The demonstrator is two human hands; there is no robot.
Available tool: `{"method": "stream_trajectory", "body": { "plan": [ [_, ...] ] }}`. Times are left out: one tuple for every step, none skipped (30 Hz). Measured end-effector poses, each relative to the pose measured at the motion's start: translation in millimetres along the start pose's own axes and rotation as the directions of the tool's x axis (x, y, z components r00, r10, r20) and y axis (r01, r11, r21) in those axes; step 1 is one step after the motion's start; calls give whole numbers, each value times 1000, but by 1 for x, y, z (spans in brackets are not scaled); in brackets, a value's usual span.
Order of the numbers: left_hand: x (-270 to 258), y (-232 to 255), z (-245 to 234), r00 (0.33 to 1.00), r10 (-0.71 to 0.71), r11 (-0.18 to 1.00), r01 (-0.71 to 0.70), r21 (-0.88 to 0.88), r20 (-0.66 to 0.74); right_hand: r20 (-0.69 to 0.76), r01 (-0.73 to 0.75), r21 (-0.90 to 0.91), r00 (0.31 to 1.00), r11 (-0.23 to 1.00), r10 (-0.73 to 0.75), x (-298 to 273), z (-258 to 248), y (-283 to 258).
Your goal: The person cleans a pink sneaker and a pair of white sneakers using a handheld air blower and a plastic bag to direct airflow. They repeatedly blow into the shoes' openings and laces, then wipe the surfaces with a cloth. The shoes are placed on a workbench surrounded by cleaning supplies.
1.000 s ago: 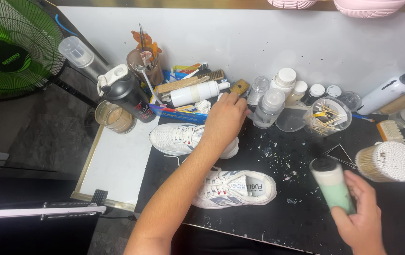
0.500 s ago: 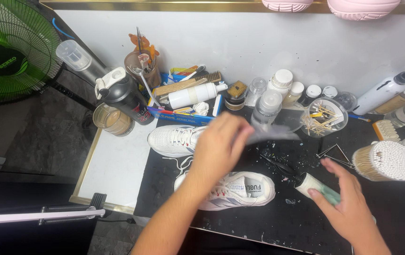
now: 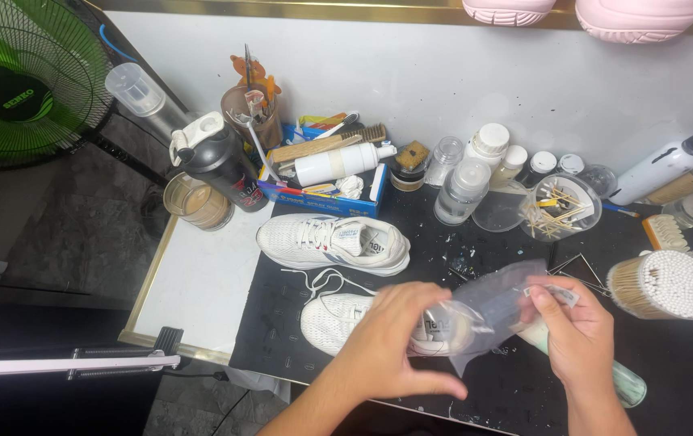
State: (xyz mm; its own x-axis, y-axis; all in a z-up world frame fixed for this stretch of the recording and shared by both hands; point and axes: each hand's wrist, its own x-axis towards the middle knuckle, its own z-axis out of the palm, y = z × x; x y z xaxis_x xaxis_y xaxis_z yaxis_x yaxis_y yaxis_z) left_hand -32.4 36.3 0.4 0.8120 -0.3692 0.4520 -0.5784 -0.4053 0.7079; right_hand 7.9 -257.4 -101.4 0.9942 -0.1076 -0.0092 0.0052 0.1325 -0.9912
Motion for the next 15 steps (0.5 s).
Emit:
{"method": "stream_trajectory", "body": {
  "plan": [
    [-4, -3, -2, 1000, 0, 999, -1, 52, 19, -26, -11, -14, 1000, 1000, 11, 4, -2, 4],
    [-10, -5, -3, 999, -6, 995, 2, 102, 41, -53, -30, -26, 998, 999, 28, 5, -3, 9],
    [-16, -7, -3, 998, -13, 988, 3, 152, 63, -80, -49, -39, 996, 998, 45, 5, -4, 13],
    [-19, -11, -3, 991, -63, 973, 35, 230, 117, -75, -56, -59, 996, 997, 52, 6, -4, 17],
    [-21, -15, -2, 979, -117, 950, 61, 307, 165, -70, -64, -80, 996, 995, 58, 6, -4, 19],
    [-22, -19, -3, 964, -169, 918, 79, 388, 203, -60, -63, -100, 997, 993, 57, 10, -3, 20],
    [-25, -22, -6, 958, -190, 922, 100, 373, 215, -63, -53, -100, 997, 994, 46, 12, -2, 20],
    [-29, -25, -11, 950, -212, 927, 122, 355, 228, -68, -44, -102, 997, 994, 37, 14, -1, 19],
    [-32, -29, -17, 942, -233, 930, 144, 338, 242, -73, -36, -104, 997, 994, 28, 16, 1, 18],
    [-36, -32, -26, 934, -260, 917, 158, 368, 247, -70, -77, -147, 995, 986, 68, 14, 2, 16],
    [-39, -38, -37, 925, -286, 902, 171, 397, 251, -68, -119, -190, 992, 975, 107, 13, 4, 13],
    [-42, -43, -49, 916, -312, 885, 184, 428, 253, -66, -157, -231, 987, 960, 145, 13, 8, 10],
    [-45, -44, -57, 916, -321, 866, 181, 467, 242, -83, -189, -332, 982, 924, 171, 11, 11, 5],
    [-45, -45, -67, 917, -325, 845, 172, 506, 231, -104, -217, -427, 976, 878, 190, 9, 16, 1],
    [-44, -45, -72, 919, -328, 823, 164, 544, 220, -127, -243, -516, 970, 821, 207, 7, 22, -4]
  ]
}}
